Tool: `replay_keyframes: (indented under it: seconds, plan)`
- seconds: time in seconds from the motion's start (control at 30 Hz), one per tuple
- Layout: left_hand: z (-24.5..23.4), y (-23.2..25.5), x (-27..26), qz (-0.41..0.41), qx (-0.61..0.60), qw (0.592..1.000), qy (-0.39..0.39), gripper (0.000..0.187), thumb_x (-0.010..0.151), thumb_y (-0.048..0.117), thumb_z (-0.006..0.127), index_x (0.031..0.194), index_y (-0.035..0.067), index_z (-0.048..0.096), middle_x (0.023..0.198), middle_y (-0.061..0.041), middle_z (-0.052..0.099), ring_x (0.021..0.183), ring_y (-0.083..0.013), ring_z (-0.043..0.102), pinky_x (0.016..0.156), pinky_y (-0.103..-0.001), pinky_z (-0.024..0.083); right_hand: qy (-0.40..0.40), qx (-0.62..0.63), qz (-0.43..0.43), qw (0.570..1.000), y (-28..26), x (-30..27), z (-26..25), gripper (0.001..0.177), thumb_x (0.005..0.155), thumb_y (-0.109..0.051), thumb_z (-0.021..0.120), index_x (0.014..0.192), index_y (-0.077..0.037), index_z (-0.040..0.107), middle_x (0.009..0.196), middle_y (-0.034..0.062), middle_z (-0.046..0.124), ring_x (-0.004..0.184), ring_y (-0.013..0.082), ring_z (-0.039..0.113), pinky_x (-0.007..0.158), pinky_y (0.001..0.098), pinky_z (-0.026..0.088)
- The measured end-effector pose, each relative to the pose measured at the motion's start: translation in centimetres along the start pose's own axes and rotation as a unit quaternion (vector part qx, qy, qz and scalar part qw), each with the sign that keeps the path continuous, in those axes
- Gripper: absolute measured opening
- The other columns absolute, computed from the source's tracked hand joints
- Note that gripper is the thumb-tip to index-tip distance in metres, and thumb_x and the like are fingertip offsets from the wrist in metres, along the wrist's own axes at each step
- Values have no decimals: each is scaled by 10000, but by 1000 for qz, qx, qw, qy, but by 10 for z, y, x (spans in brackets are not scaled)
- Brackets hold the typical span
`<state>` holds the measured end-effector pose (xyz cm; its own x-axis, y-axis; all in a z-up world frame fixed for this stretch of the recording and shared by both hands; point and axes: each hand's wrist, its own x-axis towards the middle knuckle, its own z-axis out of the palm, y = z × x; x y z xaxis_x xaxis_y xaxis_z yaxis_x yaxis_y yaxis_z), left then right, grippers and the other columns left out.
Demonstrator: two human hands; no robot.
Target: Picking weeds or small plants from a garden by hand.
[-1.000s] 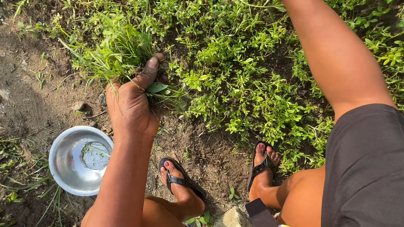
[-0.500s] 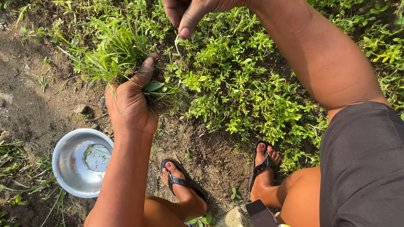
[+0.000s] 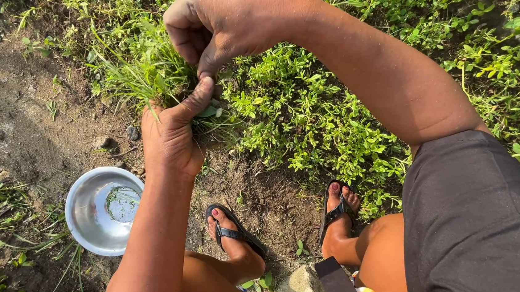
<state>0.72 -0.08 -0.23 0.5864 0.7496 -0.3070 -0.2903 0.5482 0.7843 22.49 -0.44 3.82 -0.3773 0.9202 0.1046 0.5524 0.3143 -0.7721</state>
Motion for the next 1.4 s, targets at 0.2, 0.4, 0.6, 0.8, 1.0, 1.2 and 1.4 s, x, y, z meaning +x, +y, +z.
replay_keyframes:
  seconds: [0.2,0.4,0.6,0.8,1.0,1.2,1.4]
  plan:
    - [-2,1,-1,-9,19,999,44,324,844,-81,764,1146,-42,655,973,-103,730,807,-208,718,722,-351,619,-23,142,48,988,106,-20,-18,171,960,-157,761,1102,-61,749,974,35,751,884,122,710,807,295,578]
    - [-9,0,1,4,2,998,62,340,831,-104,735,1157,-48,654,1013,-140,749,840,-228,743,755,-348,635,45,26,332,942,292,-86,3,285,861,80,600,1044,-42,780,990,124,775,866,206,742,780,366,598]
    - [-8,-1,3,-1,-4,998,70,341,853,-109,732,1180,-74,644,1016,-151,746,847,-239,739,756,-357,632,175,14,438,882,398,-146,52,388,853,135,547,1077,-65,792,1074,140,777,944,218,765,879,354,607]
    - [-6,-3,0,5,1,998,64,359,840,-110,733,1181,-50,634,1014,-145,746,854,-238,743,766,-364,640,298,-80,420,853,429,-155,82,452,825,119,605,1130,-155,797,1151,96,758,1032,224,729,970,367,549]
    - [-6,1,-5,-2,2,998,62,334,849,-94,731,1171,-50,649,1008,-137,746,848,-235,740,756,-370,635,402,-52,425,809,402,-141,90,414,840,37,671,1179,-182,765,1143,61,754,1003,192,725,918,336,568]
    - [-3,5,-15,-2,-3,998,61,334,845,-86,733,1165,-33,655,998,-117,742,834,-224,730,752,-360,626,401,42,468,786,460,-142,103,330,922,-44,663,1206,-181,760,1149,42,762,936,160,741,815,303,599]
    - [-4,8,-21,2,-11,998,59,344,838,-86,744,1164,-25,652,1003,-116,742,844,-221,735,758,-354,623,297,82,524,794,477,-125,107,373,937,5,565,1244,-125,732,1105,127,724,843,205,668,665,346,534]
